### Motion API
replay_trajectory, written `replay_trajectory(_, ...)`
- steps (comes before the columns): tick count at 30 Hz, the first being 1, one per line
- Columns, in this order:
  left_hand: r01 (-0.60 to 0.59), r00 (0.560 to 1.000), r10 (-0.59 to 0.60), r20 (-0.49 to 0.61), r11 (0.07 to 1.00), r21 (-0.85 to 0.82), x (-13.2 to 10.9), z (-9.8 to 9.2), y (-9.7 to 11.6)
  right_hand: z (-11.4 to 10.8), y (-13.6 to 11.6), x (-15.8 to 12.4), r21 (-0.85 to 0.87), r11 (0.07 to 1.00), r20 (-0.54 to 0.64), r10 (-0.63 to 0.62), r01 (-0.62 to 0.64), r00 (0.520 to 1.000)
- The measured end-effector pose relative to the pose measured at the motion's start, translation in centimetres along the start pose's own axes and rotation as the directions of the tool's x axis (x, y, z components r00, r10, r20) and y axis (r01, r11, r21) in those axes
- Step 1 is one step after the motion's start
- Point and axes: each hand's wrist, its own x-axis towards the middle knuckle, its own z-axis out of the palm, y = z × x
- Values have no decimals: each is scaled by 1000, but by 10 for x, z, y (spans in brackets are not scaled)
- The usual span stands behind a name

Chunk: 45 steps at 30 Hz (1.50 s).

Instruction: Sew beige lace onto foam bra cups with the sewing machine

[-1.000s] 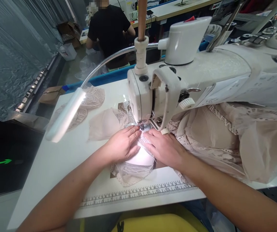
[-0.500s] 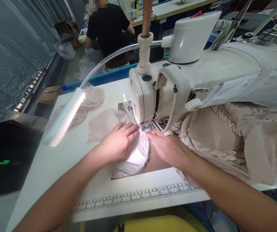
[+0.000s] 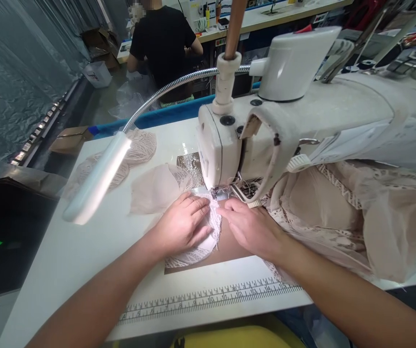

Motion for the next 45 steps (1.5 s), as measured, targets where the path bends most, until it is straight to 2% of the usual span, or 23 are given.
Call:
replay_trajectory(8, -4, 1000, 5, -21, 999, 33, 1, 2, -9, -4, -4, 5, -65, 995, 67, 81, -77, 994)
replay_trajectory(18, -66, 998, 66, -18, 997, 30, 5, 4, -2, -2, -4, 6, -156, 979, -3, 133, -132, 991)
replay_trajectory(23, -90, 994, 89, -57, 996, -17, 3, 8, -2, -5, -5, 6, -85, 992, 72, 98, -92, 993)
replay_trajectory(27, -78, 994, 75, -74, 996, -37, 1, 11, -2, -4, -5, 7, -105, 990, 108, 105, -94, 989)
replay_trajectory(37, -5, 998, 4, -55, 1000, -10, 4, 17, -2, 1, -6, 8, -157, 984, 56, 99, -89, 994)
replay_trajectory(45, -23, 998, 23, -57, 1000, -14, 2, 20, -6, 1, -5, 7, -162, 984, 34, 81, -75, 996)
